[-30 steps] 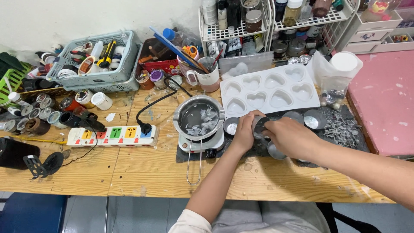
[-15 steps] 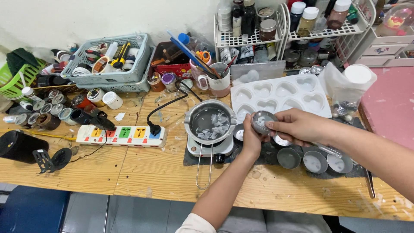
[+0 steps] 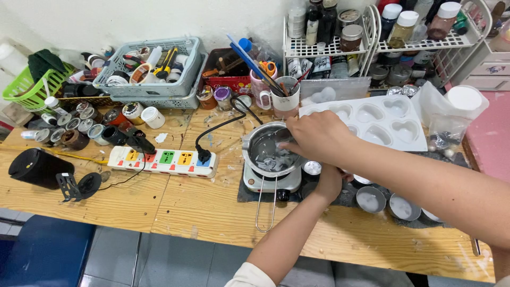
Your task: Filling small metal tins with wax flakes using a spoon.
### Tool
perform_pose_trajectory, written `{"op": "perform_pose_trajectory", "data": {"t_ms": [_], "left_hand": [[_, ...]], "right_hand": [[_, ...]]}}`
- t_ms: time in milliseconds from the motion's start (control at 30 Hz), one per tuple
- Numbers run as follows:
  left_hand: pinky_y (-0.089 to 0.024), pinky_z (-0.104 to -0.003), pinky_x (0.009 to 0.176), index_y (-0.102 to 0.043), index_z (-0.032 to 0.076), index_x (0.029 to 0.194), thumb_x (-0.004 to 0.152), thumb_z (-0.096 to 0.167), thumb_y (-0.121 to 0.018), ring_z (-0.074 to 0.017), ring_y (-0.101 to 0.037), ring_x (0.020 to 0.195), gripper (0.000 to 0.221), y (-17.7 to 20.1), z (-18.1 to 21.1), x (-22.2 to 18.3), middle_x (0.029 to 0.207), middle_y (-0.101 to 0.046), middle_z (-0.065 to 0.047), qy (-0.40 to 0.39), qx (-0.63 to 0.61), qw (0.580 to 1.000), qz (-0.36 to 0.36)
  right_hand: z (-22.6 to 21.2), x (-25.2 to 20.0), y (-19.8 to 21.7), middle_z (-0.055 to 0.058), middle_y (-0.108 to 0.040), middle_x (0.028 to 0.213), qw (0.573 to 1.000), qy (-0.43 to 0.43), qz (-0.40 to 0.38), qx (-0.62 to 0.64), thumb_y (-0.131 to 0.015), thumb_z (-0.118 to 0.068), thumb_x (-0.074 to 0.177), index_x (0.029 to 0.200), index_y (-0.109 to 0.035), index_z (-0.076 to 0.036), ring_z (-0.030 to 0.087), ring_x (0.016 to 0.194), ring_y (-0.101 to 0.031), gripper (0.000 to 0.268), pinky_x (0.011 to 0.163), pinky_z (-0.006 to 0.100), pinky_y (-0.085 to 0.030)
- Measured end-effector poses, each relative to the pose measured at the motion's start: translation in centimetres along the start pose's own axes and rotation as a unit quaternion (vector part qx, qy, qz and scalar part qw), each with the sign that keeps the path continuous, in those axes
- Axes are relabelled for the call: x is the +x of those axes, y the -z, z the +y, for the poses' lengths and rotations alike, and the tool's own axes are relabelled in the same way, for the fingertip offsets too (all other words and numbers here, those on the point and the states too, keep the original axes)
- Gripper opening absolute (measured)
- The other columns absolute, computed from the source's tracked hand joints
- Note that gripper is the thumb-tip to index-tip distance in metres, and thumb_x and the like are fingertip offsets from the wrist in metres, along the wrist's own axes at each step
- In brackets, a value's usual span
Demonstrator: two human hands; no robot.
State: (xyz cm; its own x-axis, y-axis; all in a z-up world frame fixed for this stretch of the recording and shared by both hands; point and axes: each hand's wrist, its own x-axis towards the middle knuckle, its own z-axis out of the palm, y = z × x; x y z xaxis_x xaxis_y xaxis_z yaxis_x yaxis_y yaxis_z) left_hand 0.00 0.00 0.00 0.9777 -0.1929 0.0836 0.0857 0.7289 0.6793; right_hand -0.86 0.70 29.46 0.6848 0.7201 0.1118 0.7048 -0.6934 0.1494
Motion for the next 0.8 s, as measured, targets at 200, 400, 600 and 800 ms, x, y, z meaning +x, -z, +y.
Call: {"op": "perform_pose_trajectory", "data": {"t_ms": [200, 400, 600, 800], "left_hand": [[-0.038, -0.031, 0.054, -0.051, 0.015, 0.106, 0.109, 0.054, -0.023, -0.013, -0.041, 0.06, 0.048, -6.2, 7.4, -2.1, 0.081, -0.054, 0.0, 0.056, 0.048, 0.996, 0.056], [-0.038, -0.029, 0.057, -0.056, 0.012, 0.108, 0.109, 0.056, -0.021, -0.0122, -0.05, 0.066, 0.057, -7.0, 10.0, -2.3, 0.083, -0.059, -0.001, 0.034, -0.011, 0.999, -0.017], [-0.039, -0.027, 0.056, -0.058, 0.012, 0.107, 0.111, 0.051, -0.019, -0.01, -0.05, 0.063, 0.056, -7.4, 10.0, -2.6, 0.078, -0.058, 0.0, -0.018, 0.089, 0.996, 0.0], [-0.037, -0.022, 0.054, -0.059, 0.011, 0.111, 0.113, 0.046, -0.021, -0.0054, -0.048, 0.064, 0.051, -7.9, 9.6, -3.0, 0.08, -0.058, 0.002, -0.068, 0.139, 0.988, 0.025]], "right_hand": [[3.8, -3.1, 0.8, 0.009, -0.072, 0.085, 0.997, 0.026, 0.03, 0.061, -0.059, -0.029, 0.093, 0.098, -0.062, -0.011, 0.036, 0.075, -0.071, 0.019, 0.058, 0.049, -0.055], [4.8, -10.3, 5.2, 0.005, -0.067, 0.091, 0.993, -0.078, -0.09, 0.014, -0.06, -0.023, 0.088, 0.112, -0.058, -0.018, 0.032, 0.083, -0.072, 0.024, 0.064, 0.047, -0.058], [4.2, -13.1, -0.1, 0.005, -0.061, 0.087, 0.991, -0.065, -0.052, -0.105, -0.063, -0.014, 0.081, 0.109, -0.056, -0.013, 0.023, 0.083, -0.071, 0.029, 0.056, 0.035, -0.06], [3.4, -12.7, -1.3, 0.001, -0.059, 0.08, 0.968, -0.058, 0.048, -0.241, -0.068, -0.018, 0.074, 0.097, -0.059, -0.012, 0.015, 0.078, -0.063, 0.026, 0.046, 0.024, -0.054]]}}
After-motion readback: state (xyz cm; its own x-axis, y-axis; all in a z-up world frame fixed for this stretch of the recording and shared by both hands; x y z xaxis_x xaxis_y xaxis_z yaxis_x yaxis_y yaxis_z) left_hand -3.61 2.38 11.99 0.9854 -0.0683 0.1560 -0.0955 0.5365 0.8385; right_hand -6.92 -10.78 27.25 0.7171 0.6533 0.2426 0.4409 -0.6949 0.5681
